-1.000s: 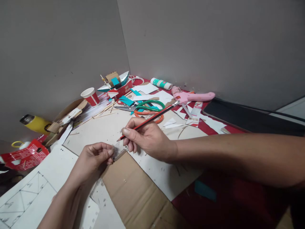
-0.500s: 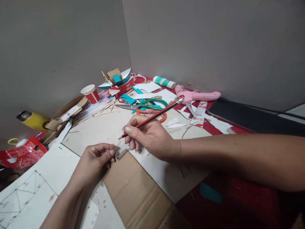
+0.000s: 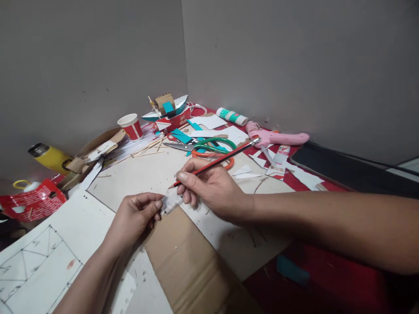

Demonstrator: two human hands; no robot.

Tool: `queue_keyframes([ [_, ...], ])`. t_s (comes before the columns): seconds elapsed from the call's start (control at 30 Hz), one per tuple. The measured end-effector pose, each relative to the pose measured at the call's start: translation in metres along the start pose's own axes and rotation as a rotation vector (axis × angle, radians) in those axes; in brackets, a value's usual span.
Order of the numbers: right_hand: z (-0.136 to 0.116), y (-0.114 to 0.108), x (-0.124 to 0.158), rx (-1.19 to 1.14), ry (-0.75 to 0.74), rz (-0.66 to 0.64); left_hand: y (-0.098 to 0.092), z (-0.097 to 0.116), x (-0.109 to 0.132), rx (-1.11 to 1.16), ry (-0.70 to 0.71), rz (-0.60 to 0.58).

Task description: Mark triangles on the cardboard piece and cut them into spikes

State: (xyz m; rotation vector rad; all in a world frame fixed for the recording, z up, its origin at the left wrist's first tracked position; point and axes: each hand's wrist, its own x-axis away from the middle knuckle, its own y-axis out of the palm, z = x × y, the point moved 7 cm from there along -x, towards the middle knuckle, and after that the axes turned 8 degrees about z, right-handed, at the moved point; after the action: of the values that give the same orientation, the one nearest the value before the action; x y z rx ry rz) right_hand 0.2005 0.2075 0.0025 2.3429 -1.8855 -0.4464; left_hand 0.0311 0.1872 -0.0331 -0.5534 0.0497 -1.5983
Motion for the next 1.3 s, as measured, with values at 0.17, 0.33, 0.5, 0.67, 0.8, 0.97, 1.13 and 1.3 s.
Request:
queue_keyframes([
  [0.17,0.002,-0.001,-0.001,0.017,-0.008,-0.003,0.001,-0.001,0.000,0.008,-0.013,0.003],
  [0.33,0.002,-0.002,0.000,0.035,-0.011,0.005,0.002,-0.001,0.001,0.011,-0.006,0.002],
  [0.5,0.003,-0.001,0.000,0.055,0.000,-0.005,0.002,0.001,0.002,0.011,-0.010,0.004],
  [0.67,0.003,-0.001,0.000,0.059,-0.007,-0.012,0.003,0.003,0.002,0.025,-0.022,0.006],
  [0.8,0.003,-0.002,0.001,0.068,-0.015,-0.004,0.004,0.003,0.000,0.022,-0.009,-0.009],
  [0.97,0.004,-0.003,0.001,0.076,-0.015,0.002,0.003,0.003,0.000,0.034,-0.005,-0.010],
  [1.13,0.001,-0.001,0.004,0.120,-0.022,-0.012,0.003,0.003,0.002,0.042,-0.019,-0.004],
  [1.3,0.008,0.015,0.014,0.391,0.018,-0.224,0.005,0.004,0.000,0.072,-0.010,0.004],
])
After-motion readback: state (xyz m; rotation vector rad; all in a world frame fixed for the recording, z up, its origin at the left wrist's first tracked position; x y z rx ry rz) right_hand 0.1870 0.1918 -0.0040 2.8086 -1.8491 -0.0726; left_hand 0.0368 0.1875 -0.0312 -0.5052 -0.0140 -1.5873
